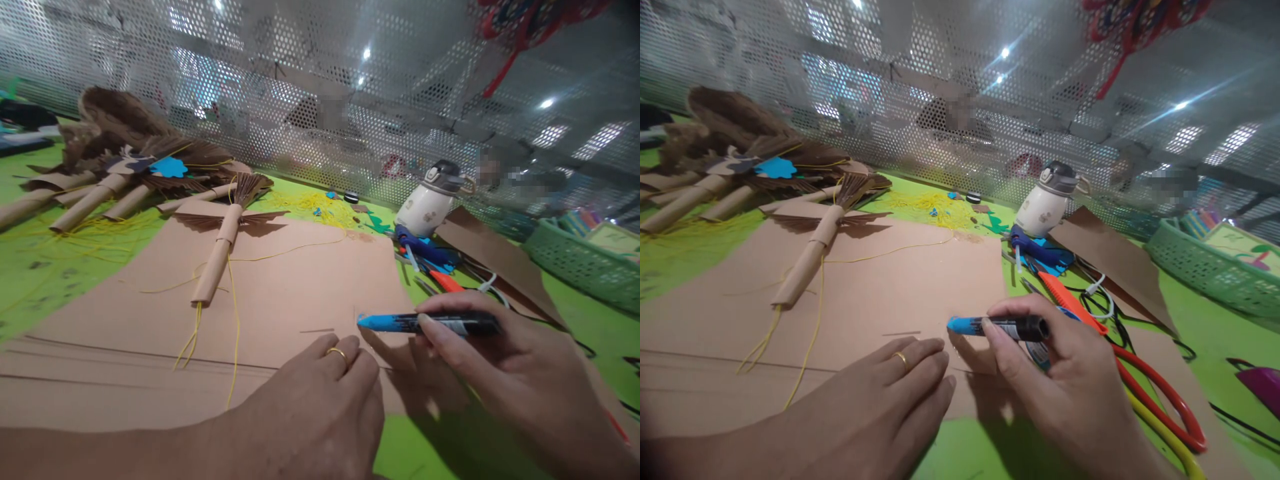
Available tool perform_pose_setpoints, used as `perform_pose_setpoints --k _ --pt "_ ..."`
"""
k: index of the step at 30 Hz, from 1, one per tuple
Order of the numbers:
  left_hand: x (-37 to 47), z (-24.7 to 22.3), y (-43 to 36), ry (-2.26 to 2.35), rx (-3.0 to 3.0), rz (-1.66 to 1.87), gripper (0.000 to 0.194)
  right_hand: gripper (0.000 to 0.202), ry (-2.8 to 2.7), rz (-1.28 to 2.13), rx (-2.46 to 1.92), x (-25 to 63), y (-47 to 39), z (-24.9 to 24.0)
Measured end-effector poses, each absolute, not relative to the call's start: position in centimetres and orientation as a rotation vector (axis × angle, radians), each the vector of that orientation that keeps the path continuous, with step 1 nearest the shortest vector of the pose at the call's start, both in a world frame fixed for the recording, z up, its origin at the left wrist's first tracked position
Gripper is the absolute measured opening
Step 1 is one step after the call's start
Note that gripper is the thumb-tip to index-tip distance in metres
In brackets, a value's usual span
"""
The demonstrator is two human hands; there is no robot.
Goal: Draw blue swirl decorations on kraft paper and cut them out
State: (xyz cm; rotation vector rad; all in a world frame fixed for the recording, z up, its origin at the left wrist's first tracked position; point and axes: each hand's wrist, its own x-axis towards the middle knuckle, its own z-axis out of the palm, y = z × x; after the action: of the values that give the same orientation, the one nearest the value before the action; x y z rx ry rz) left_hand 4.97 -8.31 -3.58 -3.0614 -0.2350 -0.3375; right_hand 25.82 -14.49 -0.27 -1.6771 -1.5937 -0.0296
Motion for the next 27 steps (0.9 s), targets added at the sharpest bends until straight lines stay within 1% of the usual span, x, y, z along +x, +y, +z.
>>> perform_pose_setpoints --k 8,13,17,23,27 --pt "4.6 -3.5 -8.5 -0.3 -3.031 -0.36 0.05 0.013 -1.672 -0.154 -1.667 27.1 -14.5 -0.3" --pt "4.9 -3.4 -8.2 -0.277 -3.053 -0.317 0.05 0.01 -1.668 -0.067 -1.661 26.1 -14.2 -0.4" --pt "4.9 -3.5 -8.2 -0.259 -3.066 -0.345 0.05 0.012 -1.567 0.012 -1.671 25.6 -14.4 -0.3" --pt "5.1 -3.7 -7.7 -0.269 -3.059 -0.343 0.051 0.011 -1.523 -0.037 -1.692 26.0 -14.7 -0.4" --pt "5.4 -4.0 -7.5 -0.216 -3.117 -0.229 0.049 0.01 -1.567 -0.03 -1.682 26.0 -14.6 -0.3"
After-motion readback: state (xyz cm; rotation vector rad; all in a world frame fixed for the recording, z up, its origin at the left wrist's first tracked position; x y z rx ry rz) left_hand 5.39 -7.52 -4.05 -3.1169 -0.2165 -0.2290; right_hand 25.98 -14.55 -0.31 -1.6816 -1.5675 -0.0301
